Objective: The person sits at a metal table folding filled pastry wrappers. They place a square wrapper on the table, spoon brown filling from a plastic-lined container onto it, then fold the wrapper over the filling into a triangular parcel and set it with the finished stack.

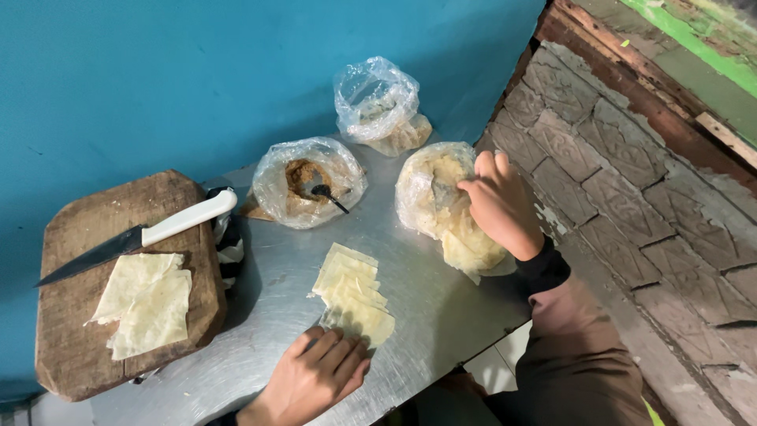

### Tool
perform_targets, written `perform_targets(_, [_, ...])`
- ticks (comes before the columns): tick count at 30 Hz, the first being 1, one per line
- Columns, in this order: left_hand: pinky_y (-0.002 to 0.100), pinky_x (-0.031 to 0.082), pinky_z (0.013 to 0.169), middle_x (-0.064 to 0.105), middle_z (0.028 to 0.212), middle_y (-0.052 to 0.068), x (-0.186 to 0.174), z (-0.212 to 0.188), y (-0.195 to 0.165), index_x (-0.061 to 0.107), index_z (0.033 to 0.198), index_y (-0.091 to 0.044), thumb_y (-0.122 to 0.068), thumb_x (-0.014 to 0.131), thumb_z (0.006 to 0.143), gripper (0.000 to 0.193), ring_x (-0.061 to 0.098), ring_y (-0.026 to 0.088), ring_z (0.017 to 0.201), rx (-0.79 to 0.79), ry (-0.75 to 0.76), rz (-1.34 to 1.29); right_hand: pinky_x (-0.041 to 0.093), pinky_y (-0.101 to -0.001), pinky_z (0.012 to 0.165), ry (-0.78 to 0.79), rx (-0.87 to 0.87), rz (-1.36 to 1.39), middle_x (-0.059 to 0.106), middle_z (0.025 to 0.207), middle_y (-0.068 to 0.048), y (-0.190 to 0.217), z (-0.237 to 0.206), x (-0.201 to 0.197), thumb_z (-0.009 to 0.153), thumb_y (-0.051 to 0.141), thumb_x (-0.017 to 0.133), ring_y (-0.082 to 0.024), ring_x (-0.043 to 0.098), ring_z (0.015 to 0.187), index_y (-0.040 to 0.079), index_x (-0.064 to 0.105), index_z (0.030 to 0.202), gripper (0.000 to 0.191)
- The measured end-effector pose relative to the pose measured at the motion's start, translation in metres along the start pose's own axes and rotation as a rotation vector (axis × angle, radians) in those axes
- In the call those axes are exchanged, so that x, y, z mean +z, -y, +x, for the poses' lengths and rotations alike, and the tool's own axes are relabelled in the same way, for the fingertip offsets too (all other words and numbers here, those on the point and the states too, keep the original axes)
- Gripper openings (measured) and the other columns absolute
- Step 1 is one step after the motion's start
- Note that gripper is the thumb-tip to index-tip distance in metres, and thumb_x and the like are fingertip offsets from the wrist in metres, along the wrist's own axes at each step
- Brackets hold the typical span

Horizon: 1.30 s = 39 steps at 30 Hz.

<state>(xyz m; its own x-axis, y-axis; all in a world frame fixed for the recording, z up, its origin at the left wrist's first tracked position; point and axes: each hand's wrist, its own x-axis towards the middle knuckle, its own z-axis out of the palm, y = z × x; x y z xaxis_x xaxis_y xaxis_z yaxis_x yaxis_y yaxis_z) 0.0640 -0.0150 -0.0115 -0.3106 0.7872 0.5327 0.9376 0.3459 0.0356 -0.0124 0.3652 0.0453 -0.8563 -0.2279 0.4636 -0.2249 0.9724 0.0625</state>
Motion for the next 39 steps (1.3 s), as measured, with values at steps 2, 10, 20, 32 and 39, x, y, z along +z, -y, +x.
perform_targets(2, [0.034, 0.047, 0.089, 0.071, 0.093, 0.002, 0.0, 0.0, -0.001, 0.076, 0.094, -0.008, -0.027, 0.07, 0.095, 0.019, 0.065, 0.018, 0.093, -0.004, 0.006, -0.001, 0.044, -0.0415, 0.081, -0.008, -0.027, -0.012, 0.052, 0.098, -0.012, 0.002, 0.0, 0.002, 0.086, 0.003, 0.068, -0.033, 0.051, 0.097, 0.004, 0.077, 0.092, 0.011])
perform_targets(10, [0.035, 0.046, 0.091, 0.072, 0.094, 0.003, 0.0, 0.0, -0.002, 0.076, 0.095, -0.009, -0.027, 0.069, 0.095, 0.02, 0.066, 0.02, 0.096, -0.006, 0.005, -0.004, 0.044, -0.0427, 0.081, 0.041, -0.069, -0.028, 0.051, 0.094, -0.013, -0.001, -0.001, 0.014, 0.084, 0.006, 0.067, -0.033, 0.048, 0.095, 0.003, 0.075, 0.083, 0.008])
perform_targets(20, [0.031, 0.047, 0.092, 0.073, 0.1, 0.006, -0.004, -0.001, -0.002, 0.074, 0.115, -0.003, -0.026, 0.068, 0.097, 0.029, 0.067, 0.017, 0.095, 0.087, -0.044, 0.118, 0.045, -0.0417, 0.082, 0.001, 0.017, 0.169, 0.052, 0.096, -0.01, -0.006, 0.006, 0.001, 0.077, -0.009, 0.064, -0.033, 0.051, 0.095, 0.015, 0.075, 0.088, 0.028])
perform_targets(32, [0.029, 0.051, 0.095, 0.074, 0.106, 0.012, -0.02, 0.005, 0.012, 0.072, 0.109, 0.002, -0.023, 0.065, 0.101, 0.027, 0.071, 0.023, 0.102, 0.385, -0.047, 0.238, 0.046, -0.0317, 0.082, 0.232, -0.47, 0.79, 0.047, 0.101, -0.007, 0.062, 0.006, -0.021, 0.089, -0.011, 0.059, -0.022, 0.054, 0.096, 0.017, 0.078, 0.112, 0.041])
perform_targets(39, [0.039, 0.059, 0.097, 0.071, 0.097, 0.014, -0.023, 0.013, 0.01, 0.07, 0.1, 0.005, -0.025, 0.067, 0.1, 0.03, 0.071, 0.03, 0.097, 0.313, -0.049, 0.094, 0.046, -0.0357, 0.087, 0.308, -0.62, 0.623, 0.053, 0.109, -0.007, 0.112, -0.017, -0.024, 0.081, -0.007, 0.064, -0.025, 0.054, 0.098, 0.017, 0.073, 0.129, 0.054])
